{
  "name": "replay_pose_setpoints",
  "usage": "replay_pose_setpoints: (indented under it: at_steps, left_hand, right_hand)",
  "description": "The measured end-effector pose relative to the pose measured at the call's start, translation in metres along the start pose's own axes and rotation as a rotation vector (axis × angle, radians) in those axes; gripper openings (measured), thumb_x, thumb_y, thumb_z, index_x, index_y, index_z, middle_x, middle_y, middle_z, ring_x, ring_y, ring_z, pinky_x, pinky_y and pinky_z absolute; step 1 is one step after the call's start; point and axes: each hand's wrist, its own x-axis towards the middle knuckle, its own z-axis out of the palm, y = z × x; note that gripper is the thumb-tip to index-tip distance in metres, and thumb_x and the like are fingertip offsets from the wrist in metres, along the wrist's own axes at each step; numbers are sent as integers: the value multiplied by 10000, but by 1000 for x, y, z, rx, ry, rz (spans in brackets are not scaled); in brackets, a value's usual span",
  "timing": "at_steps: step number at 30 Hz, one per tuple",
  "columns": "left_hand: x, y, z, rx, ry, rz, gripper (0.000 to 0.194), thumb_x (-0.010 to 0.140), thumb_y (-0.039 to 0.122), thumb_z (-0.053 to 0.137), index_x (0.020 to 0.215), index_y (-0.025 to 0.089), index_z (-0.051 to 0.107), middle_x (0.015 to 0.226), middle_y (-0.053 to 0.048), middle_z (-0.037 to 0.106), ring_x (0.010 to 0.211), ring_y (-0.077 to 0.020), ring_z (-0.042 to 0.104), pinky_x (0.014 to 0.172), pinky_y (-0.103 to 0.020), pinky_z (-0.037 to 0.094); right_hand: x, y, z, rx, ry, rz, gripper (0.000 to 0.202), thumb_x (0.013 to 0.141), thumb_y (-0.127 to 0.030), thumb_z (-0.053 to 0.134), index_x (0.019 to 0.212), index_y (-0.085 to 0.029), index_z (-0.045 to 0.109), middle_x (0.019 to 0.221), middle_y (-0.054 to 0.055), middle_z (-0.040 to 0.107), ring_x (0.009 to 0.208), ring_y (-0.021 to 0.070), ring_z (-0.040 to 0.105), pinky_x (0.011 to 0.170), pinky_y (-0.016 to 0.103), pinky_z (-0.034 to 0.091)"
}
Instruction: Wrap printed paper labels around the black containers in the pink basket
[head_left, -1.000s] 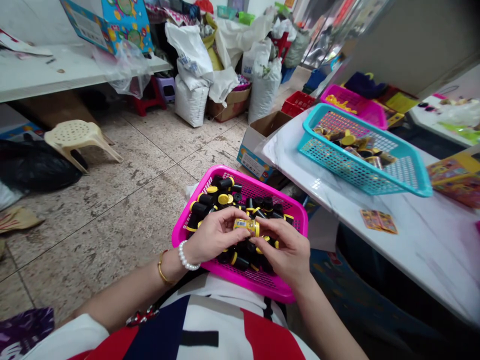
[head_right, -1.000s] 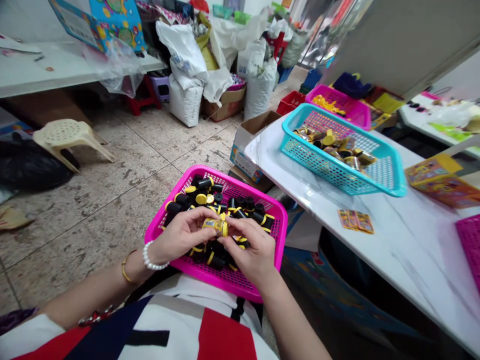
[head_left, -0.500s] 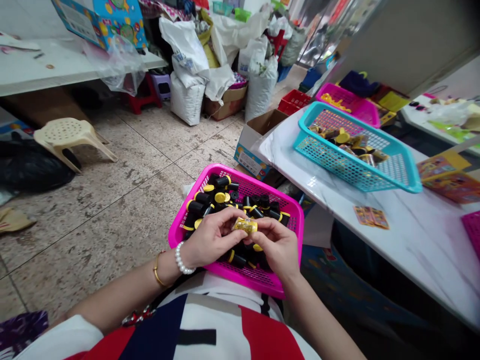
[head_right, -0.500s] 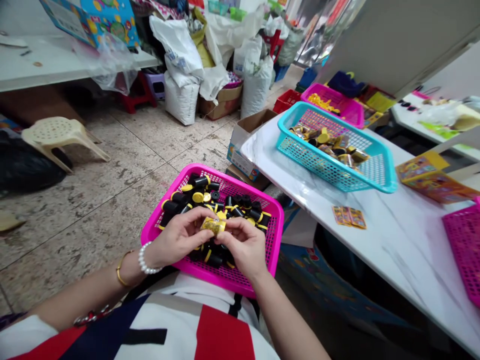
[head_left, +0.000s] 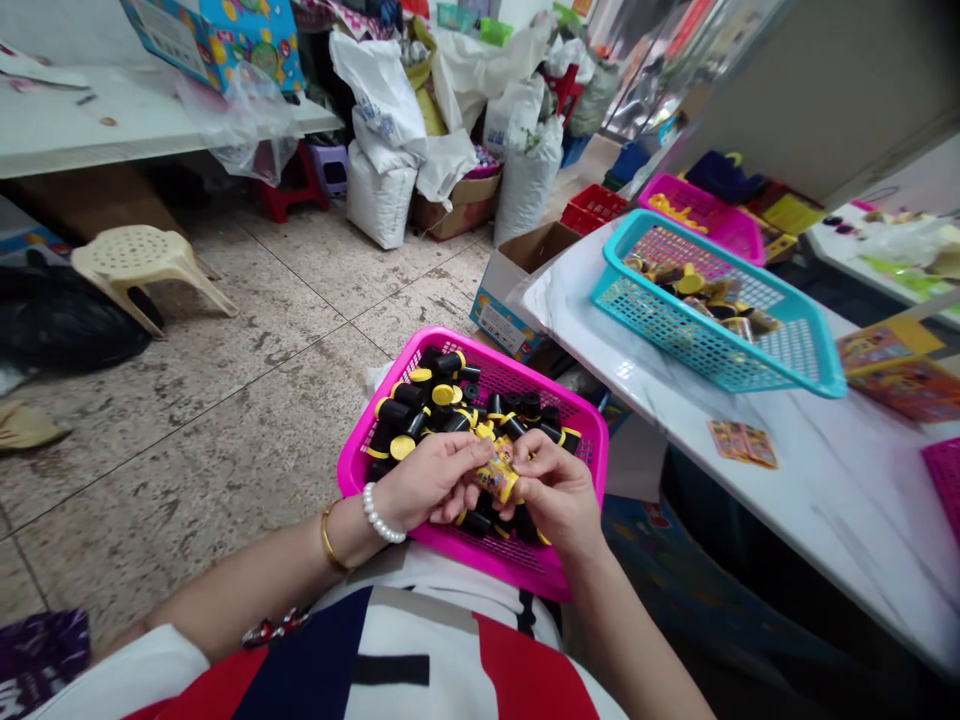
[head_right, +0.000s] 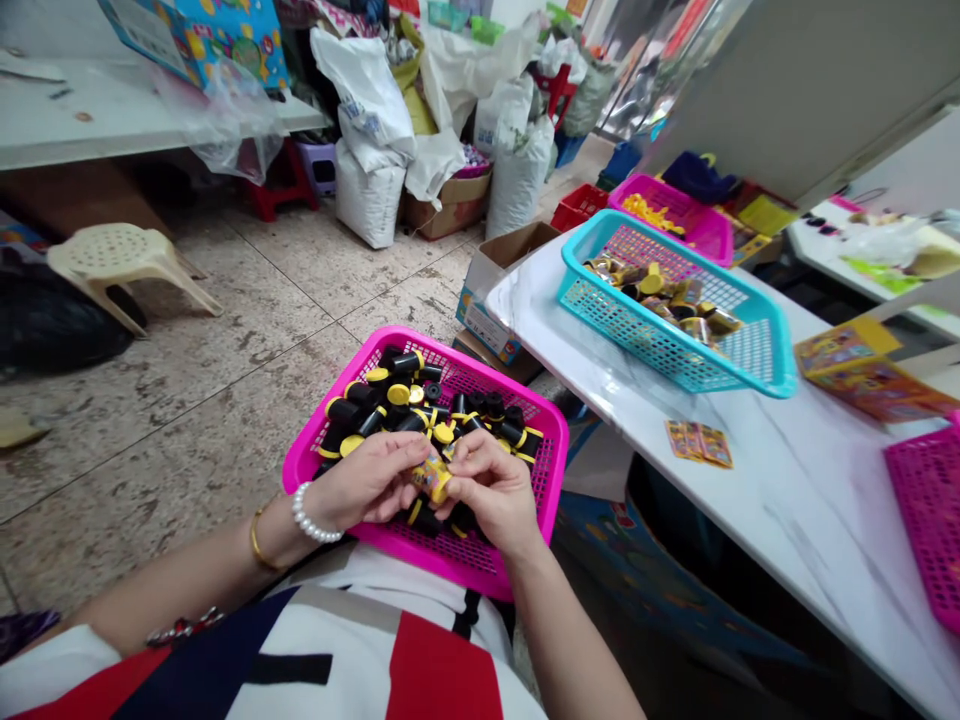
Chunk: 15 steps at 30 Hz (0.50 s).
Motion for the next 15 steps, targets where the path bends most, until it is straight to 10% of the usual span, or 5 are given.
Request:
replay_pose_setpoints:
  at_steps: [10,15]
  left_hand:
    - [3,1,8,-23,42,-7,413,822,590,547,870,181,515,471,56,544,263,-47,389,248,-114,257]
    - [-5,-12,9,-7,-117,-47,383,855,515,551,1009,165,531,536,37,576,307,-49,434,272,-113,258]
  right_hand:
    - [-2,-16,-1,-403,-33,-143,177,692,-206,810,850,-257,748,1004,54,566,808,180,637,629,323,593]
    - [62,-84,-59,-826,448,-611,183,738,-222,763,911,-253,711,1016,40,586,924,195,636,658,312,585]
